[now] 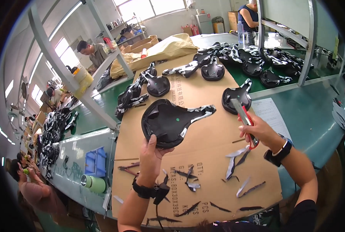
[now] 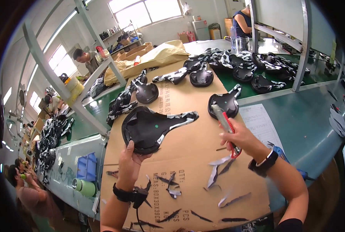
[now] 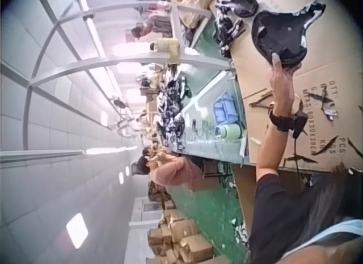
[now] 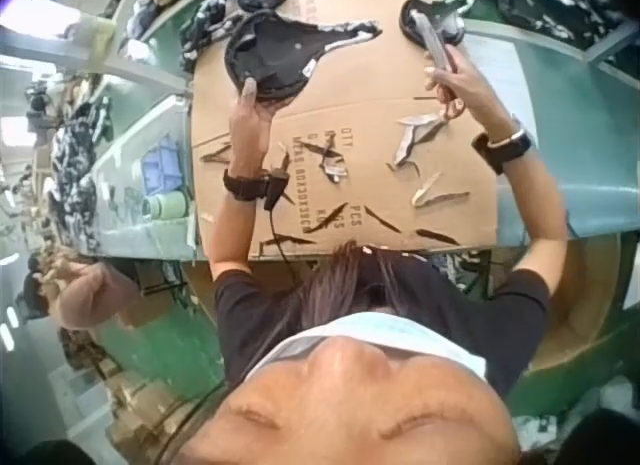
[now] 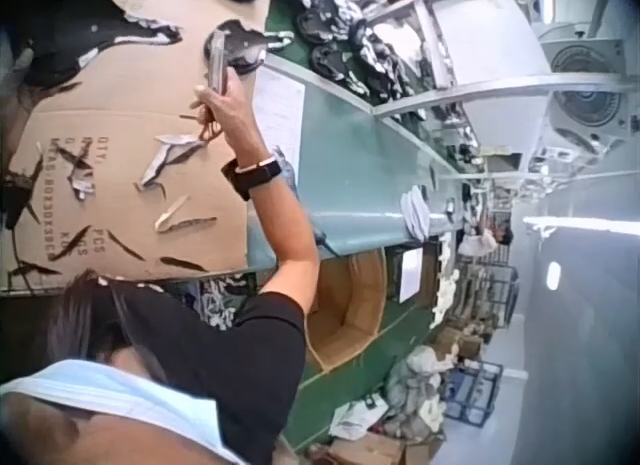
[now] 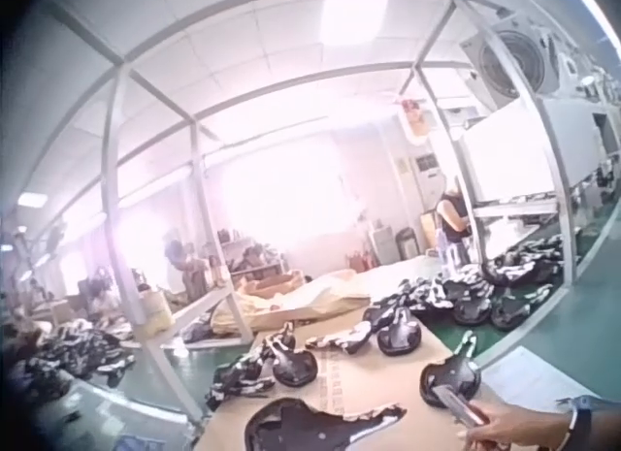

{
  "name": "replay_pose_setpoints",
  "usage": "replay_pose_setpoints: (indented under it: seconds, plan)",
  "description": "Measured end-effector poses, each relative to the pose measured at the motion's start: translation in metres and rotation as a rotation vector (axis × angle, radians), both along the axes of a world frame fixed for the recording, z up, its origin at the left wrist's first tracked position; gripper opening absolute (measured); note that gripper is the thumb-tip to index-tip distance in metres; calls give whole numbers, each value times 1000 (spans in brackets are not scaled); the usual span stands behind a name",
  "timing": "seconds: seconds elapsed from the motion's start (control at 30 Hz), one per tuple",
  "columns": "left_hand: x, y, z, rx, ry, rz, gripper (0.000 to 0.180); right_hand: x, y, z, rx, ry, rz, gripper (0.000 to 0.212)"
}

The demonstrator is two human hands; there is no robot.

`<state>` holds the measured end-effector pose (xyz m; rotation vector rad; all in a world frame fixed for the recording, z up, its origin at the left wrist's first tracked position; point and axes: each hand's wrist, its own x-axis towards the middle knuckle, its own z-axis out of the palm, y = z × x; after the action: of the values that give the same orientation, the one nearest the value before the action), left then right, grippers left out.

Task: The person picks up a bicycle seat, trims the excess fabric from its underside using a utility knife, and places the finished seat onto a pile with others.

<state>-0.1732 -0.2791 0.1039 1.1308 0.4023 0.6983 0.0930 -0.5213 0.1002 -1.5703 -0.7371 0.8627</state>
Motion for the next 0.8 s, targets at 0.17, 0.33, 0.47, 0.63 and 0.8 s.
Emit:
replay_pose_setpoints:
  seconds: [0.17,0.33,0.47,0.63,0.8]
  plan:
    - [-9,-27,-5,-82,-50,-8,35,-57,-17,21,-41,-19,47,33]
    - [29,-2,-32,-243,-74,-11,33,-51,-42,-17,-95,94,20,31]
    - [105,62,-75,-397,-162,41,32,-49,-49,-49,-114,143,-28,31]
    - [211,123,-108,-544,-191,311,41,-43,-48,-51,-210,238,-79,29]
    - [267,173,-102,-738,-108,650,42,-34,-45,-50,-265,297,-223,31]
